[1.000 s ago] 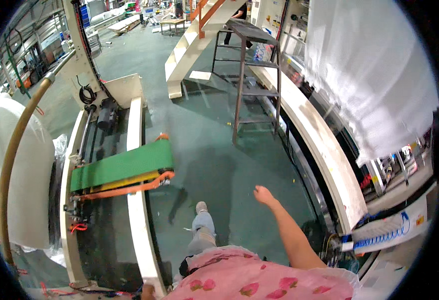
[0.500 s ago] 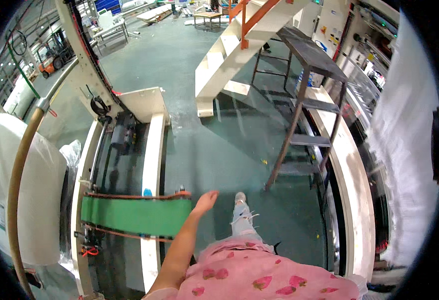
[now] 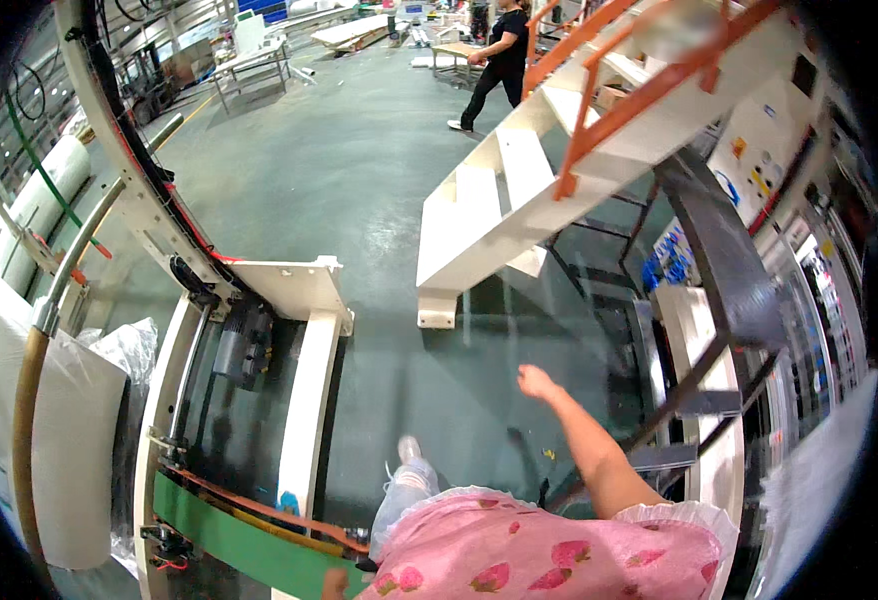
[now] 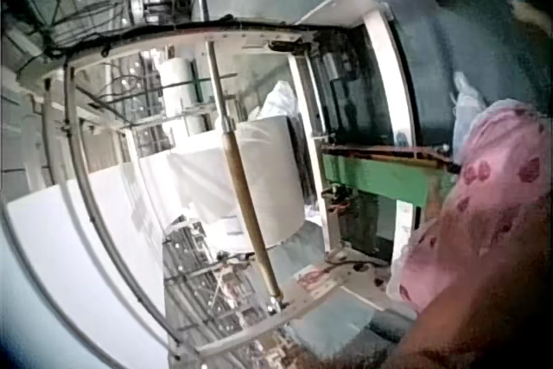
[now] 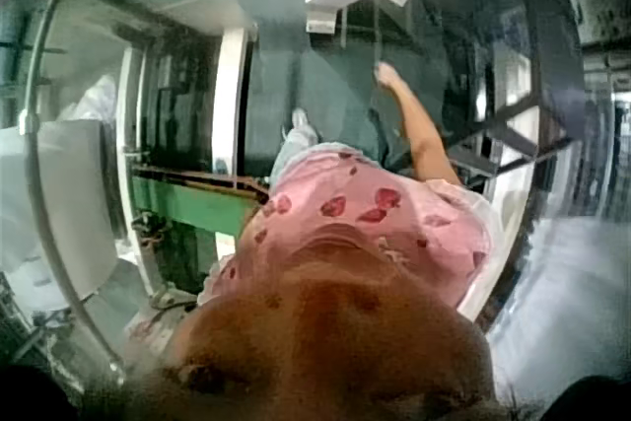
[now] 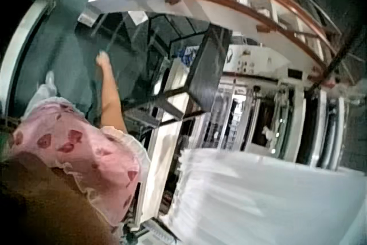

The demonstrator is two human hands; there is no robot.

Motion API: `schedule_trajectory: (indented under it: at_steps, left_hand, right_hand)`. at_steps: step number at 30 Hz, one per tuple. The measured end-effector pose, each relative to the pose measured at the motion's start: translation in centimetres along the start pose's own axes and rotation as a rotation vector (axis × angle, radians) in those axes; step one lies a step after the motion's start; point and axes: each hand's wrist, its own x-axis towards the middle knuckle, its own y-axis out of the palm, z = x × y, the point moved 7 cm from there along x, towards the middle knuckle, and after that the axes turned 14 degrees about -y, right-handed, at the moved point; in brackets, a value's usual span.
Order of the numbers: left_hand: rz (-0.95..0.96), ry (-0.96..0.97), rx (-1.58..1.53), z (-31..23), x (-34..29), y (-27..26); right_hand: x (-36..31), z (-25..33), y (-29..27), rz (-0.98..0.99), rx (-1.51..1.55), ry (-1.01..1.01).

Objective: The person prepares a cardboard core on a metal spindle by tightening a collar with a hex key, marks the core with a pen, and then inserts the assembly into a large white roll on a machine.

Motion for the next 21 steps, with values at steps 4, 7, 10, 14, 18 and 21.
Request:
schedule_trajectory:
  at_steps: [4,7,10,14,18,21]
  left_hand:
    - [-0.086,-0.343,0.172,-6.3,4.7,-0.4]
    - [-0.091,-0.353,0.267,-13.0,9.0,-1.3]
    - [-0.175,-0.171,0.333,-24.0,15.5,-3.8]
    - [-0.28,0.227,0.244,-53.3,18.8,-11.0]
    - [-0.486,0.771,-0.002,-73.9,18.0,-19.3]
    - [-0.425,0.462,-0.177,-78.3,18.4,-21.9]
  right_hand:
    - [11.5,1.6,-6.1,-0.188,0.263,-0.018]
    - [13.5,0.2,-2.3,-0.12,0.033,-0.155]
    - [9.7,-4.3,6.0,0.509,0.019,-0.088]
    - [9.8,-9.0,9.8,0.857,0.173,0.091]
    - [21.3,-12.8,6.4,0.784,0.097,0.131]
    - [33.3,-13.8,2.0,0.681,0.02,-0.024]
